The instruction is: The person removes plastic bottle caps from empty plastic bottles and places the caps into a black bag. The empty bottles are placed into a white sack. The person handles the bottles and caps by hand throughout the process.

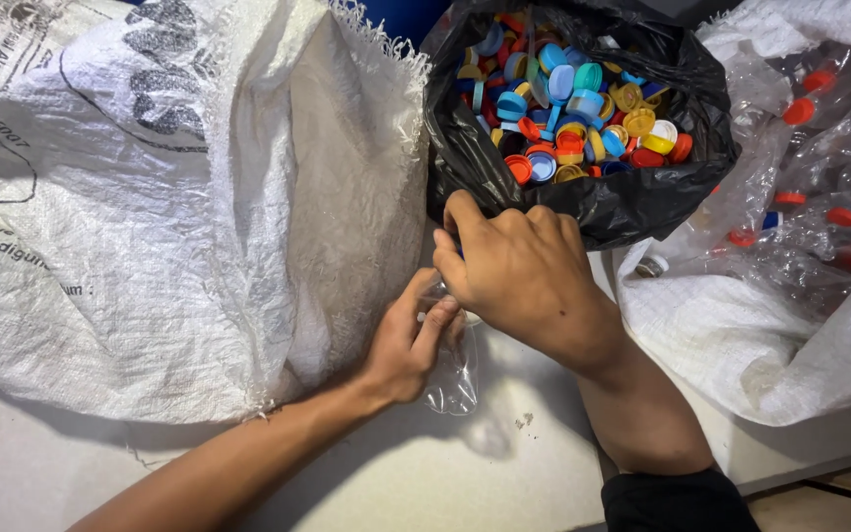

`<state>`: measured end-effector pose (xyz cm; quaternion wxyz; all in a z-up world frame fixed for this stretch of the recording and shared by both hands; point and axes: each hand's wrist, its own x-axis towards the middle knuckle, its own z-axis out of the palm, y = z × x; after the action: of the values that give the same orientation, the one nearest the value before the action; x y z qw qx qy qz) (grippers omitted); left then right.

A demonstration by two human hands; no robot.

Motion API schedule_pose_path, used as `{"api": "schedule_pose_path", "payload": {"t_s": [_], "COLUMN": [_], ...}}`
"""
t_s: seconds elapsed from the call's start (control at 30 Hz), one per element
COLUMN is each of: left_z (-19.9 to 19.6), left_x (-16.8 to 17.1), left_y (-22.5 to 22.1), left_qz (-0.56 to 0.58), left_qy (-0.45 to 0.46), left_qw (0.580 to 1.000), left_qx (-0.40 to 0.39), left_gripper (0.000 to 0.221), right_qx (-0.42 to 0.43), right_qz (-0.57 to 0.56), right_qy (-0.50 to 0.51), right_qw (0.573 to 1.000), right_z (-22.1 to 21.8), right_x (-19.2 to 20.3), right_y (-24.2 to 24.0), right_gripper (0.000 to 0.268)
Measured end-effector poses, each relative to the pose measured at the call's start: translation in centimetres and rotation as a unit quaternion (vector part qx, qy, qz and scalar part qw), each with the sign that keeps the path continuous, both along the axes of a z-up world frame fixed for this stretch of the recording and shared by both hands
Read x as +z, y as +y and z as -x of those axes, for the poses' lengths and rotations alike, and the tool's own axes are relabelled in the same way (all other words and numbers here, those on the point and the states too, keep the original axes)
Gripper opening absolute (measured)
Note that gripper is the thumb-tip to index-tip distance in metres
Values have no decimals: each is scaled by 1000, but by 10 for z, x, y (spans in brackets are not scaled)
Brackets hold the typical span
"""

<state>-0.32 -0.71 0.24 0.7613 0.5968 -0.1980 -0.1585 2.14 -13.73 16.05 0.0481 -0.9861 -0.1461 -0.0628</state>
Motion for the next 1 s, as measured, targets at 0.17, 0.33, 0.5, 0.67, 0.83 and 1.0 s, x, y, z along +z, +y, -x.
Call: {"api": "schedule_pose_path", "payload": {"t_s": [0.17, 0.33, 0.5, 0.67, 0.83, 1.0], "left_z": [-5, -9, -5, 0, 2, -1], "left_x": [-10, -11, -22, -11, -6, -5], "left_y": [6, 8, 5, -3, -3, 2], "left_qz": [138, 176, 141, 96, 24, 31], "left_qy": [39, 81, -31, 53, 44, 34], "left_qw": [983, 972, 987, 994, 998, 999], "left_qx": [-111, -133, -68, -1, 30, 9], "left_gripper": [25, 21, 21, 20, 22, 42], "right_qx": [89, 227, 247, 133, 31, 31], "right_qz": [-47, -109, -126, -96, -53, -33], "right_qy": [61, 43, 37, 45, 37, 71], "right_qw": [993, 967, 960, 985, 997, 996], "right_z": [-2, -12, -22, -20, -14, -5], "right_x": [15, 13, -9, -10, -15, 11], "right_y": [-10, -22, -19, -8, -2, -15], "right_gripper": [32, 34, 31, 27, 26, 33]}}
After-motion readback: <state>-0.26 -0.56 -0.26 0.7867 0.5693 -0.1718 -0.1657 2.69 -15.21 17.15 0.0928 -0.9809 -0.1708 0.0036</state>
